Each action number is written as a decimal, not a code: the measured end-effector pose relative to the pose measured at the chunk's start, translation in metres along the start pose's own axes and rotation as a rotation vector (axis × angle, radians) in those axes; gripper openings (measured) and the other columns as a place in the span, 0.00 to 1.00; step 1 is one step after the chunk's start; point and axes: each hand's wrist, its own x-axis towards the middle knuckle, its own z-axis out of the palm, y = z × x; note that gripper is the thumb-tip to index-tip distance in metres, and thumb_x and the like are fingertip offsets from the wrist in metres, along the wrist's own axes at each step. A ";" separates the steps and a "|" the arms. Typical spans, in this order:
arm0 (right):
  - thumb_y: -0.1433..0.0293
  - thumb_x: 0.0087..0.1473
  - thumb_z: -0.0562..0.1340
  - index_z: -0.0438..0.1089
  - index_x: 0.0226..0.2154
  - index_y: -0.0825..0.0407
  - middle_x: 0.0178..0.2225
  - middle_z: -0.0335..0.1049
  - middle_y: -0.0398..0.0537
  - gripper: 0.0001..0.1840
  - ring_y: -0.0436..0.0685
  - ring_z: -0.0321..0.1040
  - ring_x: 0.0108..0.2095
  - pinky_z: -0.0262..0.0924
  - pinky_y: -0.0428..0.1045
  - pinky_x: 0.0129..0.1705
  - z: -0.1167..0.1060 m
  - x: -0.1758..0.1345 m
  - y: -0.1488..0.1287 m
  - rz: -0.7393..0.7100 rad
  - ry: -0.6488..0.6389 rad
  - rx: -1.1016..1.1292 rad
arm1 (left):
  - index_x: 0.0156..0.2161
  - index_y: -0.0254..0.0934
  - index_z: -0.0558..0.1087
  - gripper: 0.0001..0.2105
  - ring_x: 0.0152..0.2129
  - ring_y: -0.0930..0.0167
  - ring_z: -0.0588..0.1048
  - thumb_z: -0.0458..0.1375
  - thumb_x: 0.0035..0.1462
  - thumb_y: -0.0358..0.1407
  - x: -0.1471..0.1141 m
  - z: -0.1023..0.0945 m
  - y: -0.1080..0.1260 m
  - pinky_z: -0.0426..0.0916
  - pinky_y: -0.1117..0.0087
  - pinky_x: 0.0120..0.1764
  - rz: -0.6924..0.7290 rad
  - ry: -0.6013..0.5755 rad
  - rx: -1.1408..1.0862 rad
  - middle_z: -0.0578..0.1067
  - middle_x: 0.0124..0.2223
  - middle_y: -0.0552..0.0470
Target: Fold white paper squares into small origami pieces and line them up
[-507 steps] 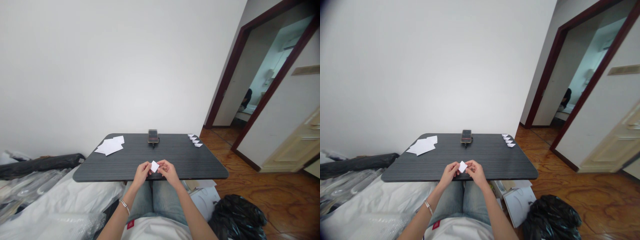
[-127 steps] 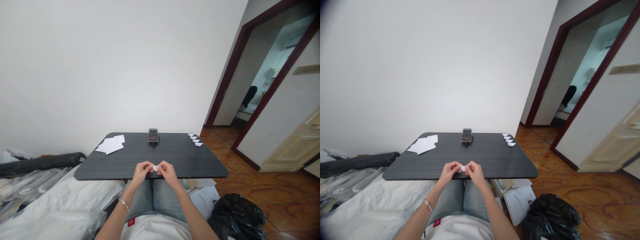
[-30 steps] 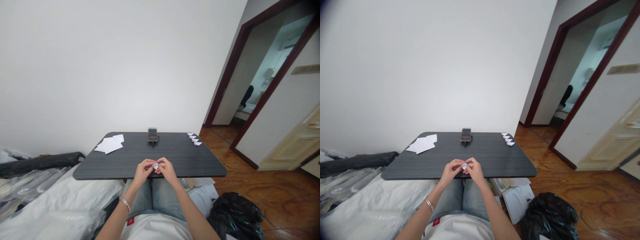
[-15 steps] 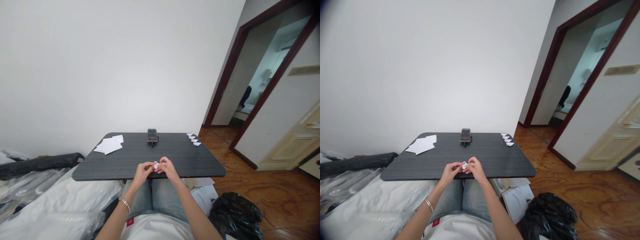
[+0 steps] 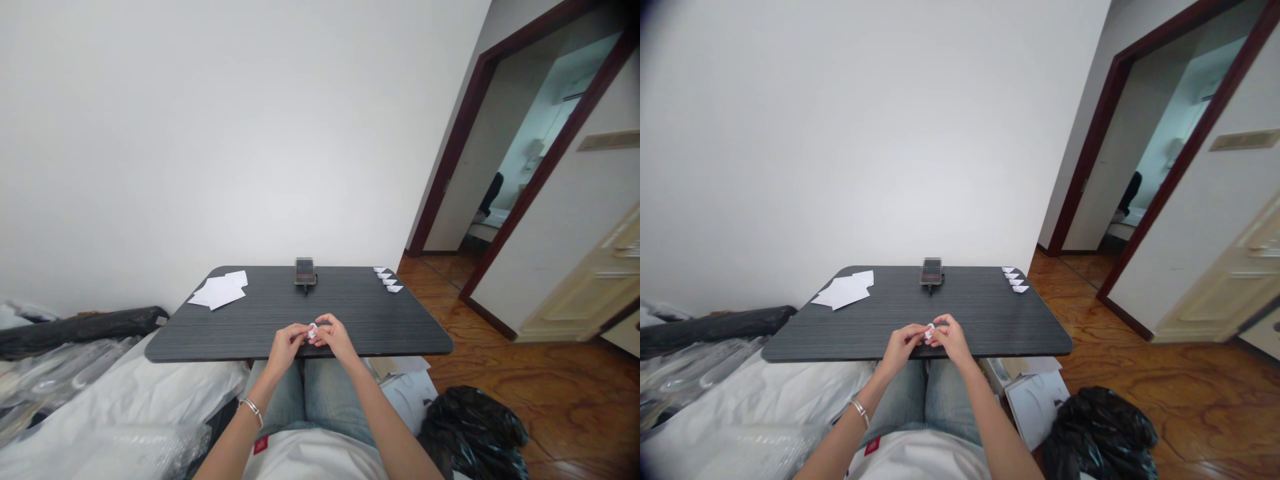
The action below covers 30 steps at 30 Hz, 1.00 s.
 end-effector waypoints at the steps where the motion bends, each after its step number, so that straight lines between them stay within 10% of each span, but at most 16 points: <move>1: 0.63 0.40 0.64 0.56 0.33 0.52 0.22 0.73 0.43 0.20 0.55 0.73 0.23 0.64 0.45 0.23 0.000 0.000 0.000 0.001 0.002 -0.002 | 0.40 0.37 0.75 0.12 0.31 0.69 0.73 0.51 0.53 0.32 0.000 0.000 0.001 0.70 0.71 0.29 0.007 -0.007 0.010 0.75 0.38 0.46; 14: 0.70 0.42 0.60 0.56 0.37 0.51 0.25 0.71 0.41 0.17 0.52 0.70 0.23 0.64 0.46 0.24 0.003 -0.004 0.001 -0.086 0.028 -0.101 | 0.34 0.33 0.71 0.09 0.30 0.70 0.73 0.54 0.50 0.37 0.004 -0.004 -0.002 0.68 0.74 0.28 -0.192 0.102 -0.257 0.75 0.33 0.48; 30: 0.66 0.44 0.62 0.56 0.32 0.50 0.19 0.69 0.39 0.14 0.53 0.69 0.21 0.62 0.46 0.23 0.007 -0.008 0.003 -0.161 0.015 -0.314 | 0.27 0.32 0.74 0.12 0.21 0.72 0.69 0.56 0.48 0.41 0.005 -0.003 -0.003 0.61 0.74 0.26 -0.102 0.076 0.033 0.74 0.24 0.51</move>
